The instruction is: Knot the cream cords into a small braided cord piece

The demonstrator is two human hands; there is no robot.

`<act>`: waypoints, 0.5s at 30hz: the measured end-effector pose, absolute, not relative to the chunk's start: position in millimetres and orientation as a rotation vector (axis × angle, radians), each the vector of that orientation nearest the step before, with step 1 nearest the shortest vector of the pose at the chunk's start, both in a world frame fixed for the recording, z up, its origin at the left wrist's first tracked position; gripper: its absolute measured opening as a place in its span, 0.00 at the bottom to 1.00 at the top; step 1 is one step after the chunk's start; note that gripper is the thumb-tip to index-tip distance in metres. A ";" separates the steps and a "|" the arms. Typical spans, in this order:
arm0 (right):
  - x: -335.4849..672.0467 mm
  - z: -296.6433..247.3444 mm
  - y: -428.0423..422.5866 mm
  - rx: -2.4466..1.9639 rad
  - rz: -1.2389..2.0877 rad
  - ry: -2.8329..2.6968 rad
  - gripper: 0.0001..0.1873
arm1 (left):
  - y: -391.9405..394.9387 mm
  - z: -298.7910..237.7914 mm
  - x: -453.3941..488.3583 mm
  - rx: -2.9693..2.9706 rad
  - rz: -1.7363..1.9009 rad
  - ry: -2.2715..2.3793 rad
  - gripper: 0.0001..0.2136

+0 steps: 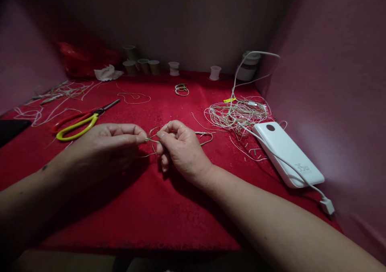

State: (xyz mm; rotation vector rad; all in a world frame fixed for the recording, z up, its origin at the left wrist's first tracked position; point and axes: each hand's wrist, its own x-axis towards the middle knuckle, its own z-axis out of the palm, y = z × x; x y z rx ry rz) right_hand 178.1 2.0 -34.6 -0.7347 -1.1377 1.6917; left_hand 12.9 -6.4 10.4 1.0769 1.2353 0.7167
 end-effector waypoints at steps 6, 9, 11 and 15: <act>178.1 -32.3 0.6 -0.755 1.664 -1.179 0.08 | -7.2 9.9 14.4 1.030 0.717 1.206 0.07; 178.7 -30.8 0.1 -0.767 1.652 -1.181 0.08 | -7.3 9.2 13.9 1.043 0.719 1.204 0.07; 179.2 -30.2 -0.1 -0.768 1.647 -1.175 0.08 | -7.4 9.7 13.7 1.062 0.715 1.215 0.08; 180.2 -29.2 -0.1 -0.772 1.679 -1.159 0.06 | -7.7 10.7 13.8 1.074 0.697 1.239 0.08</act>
